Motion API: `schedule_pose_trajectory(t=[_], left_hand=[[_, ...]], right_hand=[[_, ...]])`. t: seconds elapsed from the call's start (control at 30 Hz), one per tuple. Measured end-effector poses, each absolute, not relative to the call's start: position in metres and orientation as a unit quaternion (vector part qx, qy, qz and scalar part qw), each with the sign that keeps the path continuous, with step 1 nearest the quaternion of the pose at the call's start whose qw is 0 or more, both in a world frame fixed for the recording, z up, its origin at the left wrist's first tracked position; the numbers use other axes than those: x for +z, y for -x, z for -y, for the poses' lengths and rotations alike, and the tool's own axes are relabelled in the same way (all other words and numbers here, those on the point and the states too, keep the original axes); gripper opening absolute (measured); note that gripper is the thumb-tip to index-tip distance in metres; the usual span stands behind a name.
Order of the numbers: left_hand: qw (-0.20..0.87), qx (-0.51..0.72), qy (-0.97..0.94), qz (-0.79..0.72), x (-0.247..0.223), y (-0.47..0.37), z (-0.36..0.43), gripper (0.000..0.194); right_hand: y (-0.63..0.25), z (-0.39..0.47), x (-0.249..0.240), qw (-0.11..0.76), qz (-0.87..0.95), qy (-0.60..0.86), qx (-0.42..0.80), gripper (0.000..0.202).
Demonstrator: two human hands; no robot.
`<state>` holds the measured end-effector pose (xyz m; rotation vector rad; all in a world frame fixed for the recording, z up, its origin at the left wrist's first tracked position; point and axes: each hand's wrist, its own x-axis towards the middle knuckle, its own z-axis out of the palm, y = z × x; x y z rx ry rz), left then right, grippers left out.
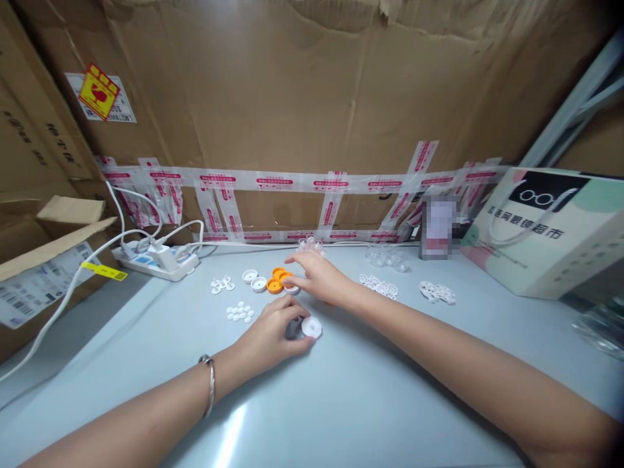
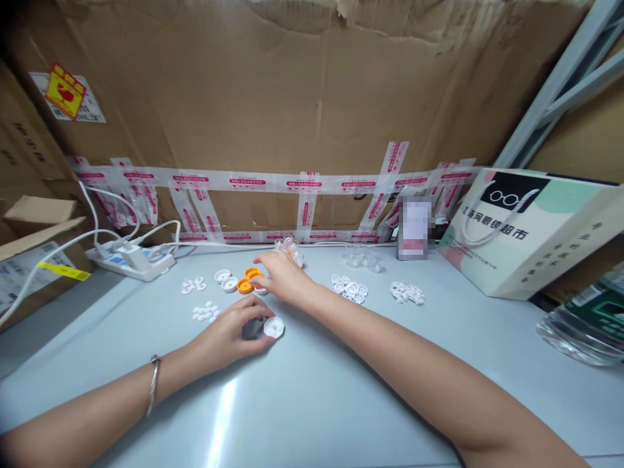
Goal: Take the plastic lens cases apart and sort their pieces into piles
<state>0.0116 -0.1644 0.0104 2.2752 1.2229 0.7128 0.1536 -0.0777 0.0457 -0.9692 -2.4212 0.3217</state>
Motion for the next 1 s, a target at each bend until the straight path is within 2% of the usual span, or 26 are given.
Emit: schedule_pose_trajectory(t=[0.13, 0.2, 0.3, 0.43, 0.53, 0.67, 0.83, 1.0], left_hand=[[0.226, 0.26, -0.828, -0.442, 0.009, -0.011, 0.164, 0.025], [0.226, 0.262, -0.832, -0.434, 0.009, -0.011, 0.163, 0.027], [0.234, 0.268, -0.836, -0.419, 0.01, -0.011, 0.162, 0.028], [0.237, 0.28, -0.828, -0.424, 0.014, -0.009, 0.161, 0.025], [0.226, 0.283, -0.819, -0.446, 0.02, -0.007, 0.161, 0.024], [0.231, 0.252, -0.826, -0.449, 0.024, -0.008, 0.162, 0.012], [0.252, 0.22, -0.822, -0.46, 0.024, -0.013, 0.16, 0.01], [0.202, 0.184, -0.831, -0.484, 0.029, -0.019, 0.162, 0.01]], right_hand=[[-0.179, 0.11, 0.052, 0.269, 0.885, 0.33, 0.19, 0.015], [-0.194, 0.128, 0.046, 0.25, 0.873, 0.345, 0.239, 0.016], [-0.21, 0.146, 0.033, 0.23, 0.862, 0.36, 0.274, 0.029], [-0.212, 0.151, 0.024, 0.232, 0.868, 0.337, 0.28, 0.041], [-0.208, 0.148, 0.021, 0.227, 0.869, 0.338, 0.283, 0.036], [-0.207, 0.147, 0.016, 0.232, 0.858, 0.352, 0.293, 0.024], [-0.204, 0.149, 0.013, 0.239, 0.844, 0.388, 0.284, 0.024], [-0.201, 0.152, 0.013, 0.242, 0.843, 0.399, 0.268, 0.025]])
